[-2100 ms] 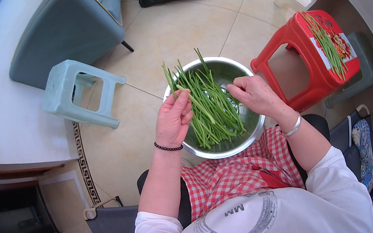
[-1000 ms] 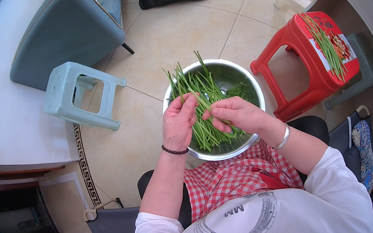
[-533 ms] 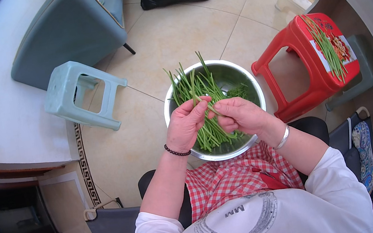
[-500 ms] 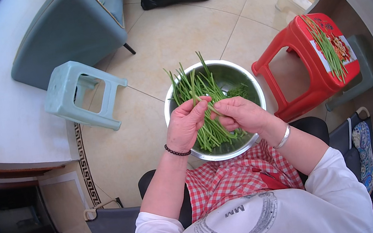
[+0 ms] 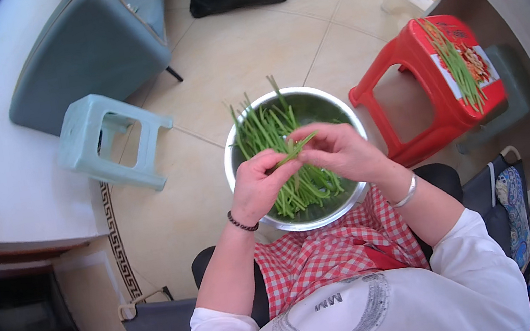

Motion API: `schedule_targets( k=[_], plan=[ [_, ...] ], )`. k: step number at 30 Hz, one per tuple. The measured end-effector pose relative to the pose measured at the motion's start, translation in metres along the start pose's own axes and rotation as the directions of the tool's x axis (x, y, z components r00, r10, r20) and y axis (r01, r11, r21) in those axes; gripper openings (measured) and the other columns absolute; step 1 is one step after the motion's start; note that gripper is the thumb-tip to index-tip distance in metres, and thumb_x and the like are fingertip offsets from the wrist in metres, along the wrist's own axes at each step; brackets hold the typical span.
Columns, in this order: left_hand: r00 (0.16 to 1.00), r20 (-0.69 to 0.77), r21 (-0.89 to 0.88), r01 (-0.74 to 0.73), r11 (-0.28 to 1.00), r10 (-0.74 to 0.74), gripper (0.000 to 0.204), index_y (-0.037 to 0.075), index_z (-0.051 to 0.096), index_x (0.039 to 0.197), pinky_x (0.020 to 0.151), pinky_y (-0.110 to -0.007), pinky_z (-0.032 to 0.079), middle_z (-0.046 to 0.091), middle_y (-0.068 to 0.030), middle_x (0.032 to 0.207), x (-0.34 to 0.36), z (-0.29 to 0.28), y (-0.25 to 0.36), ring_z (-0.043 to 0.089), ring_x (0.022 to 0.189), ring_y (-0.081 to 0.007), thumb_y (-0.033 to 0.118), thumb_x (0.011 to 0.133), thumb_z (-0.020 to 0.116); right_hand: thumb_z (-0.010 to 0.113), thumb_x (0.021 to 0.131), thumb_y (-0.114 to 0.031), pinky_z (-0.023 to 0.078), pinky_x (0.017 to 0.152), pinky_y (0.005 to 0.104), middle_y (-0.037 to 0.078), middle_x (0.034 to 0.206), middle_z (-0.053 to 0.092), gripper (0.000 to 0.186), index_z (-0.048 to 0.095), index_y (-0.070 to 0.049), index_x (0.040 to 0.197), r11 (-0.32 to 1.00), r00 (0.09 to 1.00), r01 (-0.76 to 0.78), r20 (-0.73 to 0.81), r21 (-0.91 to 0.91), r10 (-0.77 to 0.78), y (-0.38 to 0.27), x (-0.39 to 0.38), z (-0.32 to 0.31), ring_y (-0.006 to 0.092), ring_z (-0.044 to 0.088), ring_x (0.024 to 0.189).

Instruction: The person sits with a metal bowl on their lap and snaps the ends off long green vegetables, likely water spinach. They place the trimmed pieces into the bowl and occasionally drop the ends onto a nearby red stool.

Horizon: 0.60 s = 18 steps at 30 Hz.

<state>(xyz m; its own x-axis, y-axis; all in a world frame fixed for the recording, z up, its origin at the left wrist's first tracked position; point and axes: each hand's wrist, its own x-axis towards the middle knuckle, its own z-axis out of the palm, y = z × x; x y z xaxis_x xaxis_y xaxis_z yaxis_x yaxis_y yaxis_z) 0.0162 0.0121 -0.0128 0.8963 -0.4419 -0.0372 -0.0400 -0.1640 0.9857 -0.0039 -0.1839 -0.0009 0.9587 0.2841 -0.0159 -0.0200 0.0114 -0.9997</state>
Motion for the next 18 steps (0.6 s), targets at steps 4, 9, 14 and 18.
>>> schedule_targets(
  k=[4, 9, 14, 18],
  plan=[
    [0.998, 0.032, 0.065, 0.053, 0.996, -0.055, 0.011, 0.0, 0.068, 0.081, 0.056, -0.023, 0.037, 0.052, -0.0004, 0.066, -0.001, 0.001, 0.006, 0.047, 0.062, -0.0072, 0.01, 0.078, 0.07, 0.061, 0.086, -0.014, 0.042, 0.058, 0.0213, 0.001, 0.074, 0.062, 0.018, 0.064, 0.001, 0.095, 0.997, 0.994, -0.074, 0.082, 0.023, 0.072, -0.001, 0.004, -0.004, 0.0042, 0.051, 0.067],
    [0.991, 0.042, 0.003, 0.128, 0.992, -0.128, 0.014, 0.001, 0.068, 0.08, 0.058, -0.02, 0.035, 0.053, 0.0057, 0.067, 0.001, 0.01, -0.007, 0.044, 0.063, -0.0033, 0.013, 0.086, 0.063, 0.063, 0.082, -0.018, 0.043, 0.058, 0.0239, 0.002, 0.066, 0.059, 0.019, 0.064, 0.0, 0.087, 0.977, 0.995, 0.018, -0.087, -0.211, -0.038, -0.002, 0.005, -0.016, 0.0063, 0.052, 0.063],
    [0.963, 0.029, -0.312, 0.263, 0.913, -0.267, 0.025, 0.003, 0.061, 0.101, 0.048, -0.017, 0.026, 0.043, 0.0086, 0.067, 0.009, 0.009, -0.006, 0.032, 0.055, -0.0008, 0.024, 0.096, 0.049, 0.065, 0.085, -0.02, 0.029, 0.042, 0.0205, -0.008, 0.06, 0.046, 0.016, 0.063, -0.005, 0.084, 0.961, 0.731, 0.168, -0.681, 0.22, 0.028, -0.03, -0.015, -0.135, 0.004, 0.037, 0.047],
    [0.942, 0.202, -0.544, 0.337, 0.769, -0.269, 0.027, 0.002, 0.057, 0.106, 0.046, -0.018, 0.027, 0.038, 0.0065, 0.067, 0.006, 0.017, 0.0, 0.034, 0.056, -0.0033, 0.024, 0.098, 0.043, 0.058, 0.086, -0.025, 0.04, 0.05, 0.0262, 0.001, 0.066, 0.057, 0.027, 0.064, 0.0, 0.08, 0.94, 0.404, -0.24, -0.906, -0.242, -0.13, -0.039, -0.075, -0.256, 0.008, 0.049, 0.056]
  ],
)
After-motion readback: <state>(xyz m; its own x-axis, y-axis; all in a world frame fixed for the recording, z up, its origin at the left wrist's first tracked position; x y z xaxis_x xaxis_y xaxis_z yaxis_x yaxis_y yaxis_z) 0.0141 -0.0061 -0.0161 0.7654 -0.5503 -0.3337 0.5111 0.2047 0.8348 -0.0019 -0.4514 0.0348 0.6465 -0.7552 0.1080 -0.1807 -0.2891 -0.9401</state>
